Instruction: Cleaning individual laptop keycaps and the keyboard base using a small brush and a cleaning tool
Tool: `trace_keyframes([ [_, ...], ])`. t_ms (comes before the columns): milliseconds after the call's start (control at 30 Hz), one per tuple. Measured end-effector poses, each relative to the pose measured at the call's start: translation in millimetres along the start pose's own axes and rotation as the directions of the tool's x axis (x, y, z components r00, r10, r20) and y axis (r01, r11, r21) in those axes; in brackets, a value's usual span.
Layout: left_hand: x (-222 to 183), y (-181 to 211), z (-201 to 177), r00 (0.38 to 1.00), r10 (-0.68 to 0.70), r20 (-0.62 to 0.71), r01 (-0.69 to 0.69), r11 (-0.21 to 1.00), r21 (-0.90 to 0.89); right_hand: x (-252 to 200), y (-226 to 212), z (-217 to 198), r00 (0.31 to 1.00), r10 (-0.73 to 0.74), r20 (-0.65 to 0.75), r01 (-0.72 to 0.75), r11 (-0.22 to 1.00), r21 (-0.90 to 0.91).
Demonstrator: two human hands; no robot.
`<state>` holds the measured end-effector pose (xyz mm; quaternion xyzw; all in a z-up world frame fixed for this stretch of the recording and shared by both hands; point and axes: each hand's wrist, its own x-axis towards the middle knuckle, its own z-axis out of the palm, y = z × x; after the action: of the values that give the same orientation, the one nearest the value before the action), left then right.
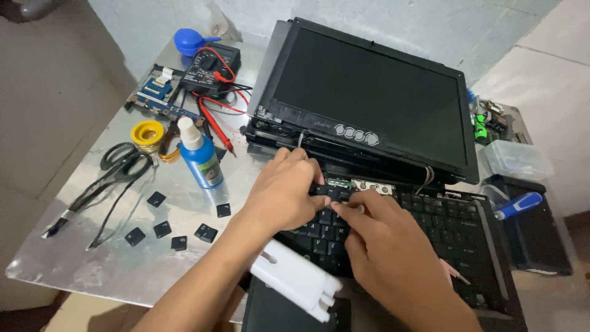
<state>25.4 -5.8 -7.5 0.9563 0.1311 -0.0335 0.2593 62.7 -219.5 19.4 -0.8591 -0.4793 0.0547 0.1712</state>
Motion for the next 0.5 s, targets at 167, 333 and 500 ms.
trace_keyframes([
  [167,1,-1,0,0.999,-0.001,-0.035,0.000,0.999,-0.034,-12,-2,10,0.983,-0.170,-0.072,0.154,0.970,-0.190],
  [333,2,3,-1,0.999,-0.041,-0.009,0.041,0.999,-0.030,-15,2,16,0.991,-0.111,-0.072,0.098,0.982,-0.164],
  [500,2,3,1,0.999,-0.043,-0.008,0.043,0.999,-0.012,-14,-4,22,0.979,-0.136,-0.151,0.102,0.971,-0.215],
])
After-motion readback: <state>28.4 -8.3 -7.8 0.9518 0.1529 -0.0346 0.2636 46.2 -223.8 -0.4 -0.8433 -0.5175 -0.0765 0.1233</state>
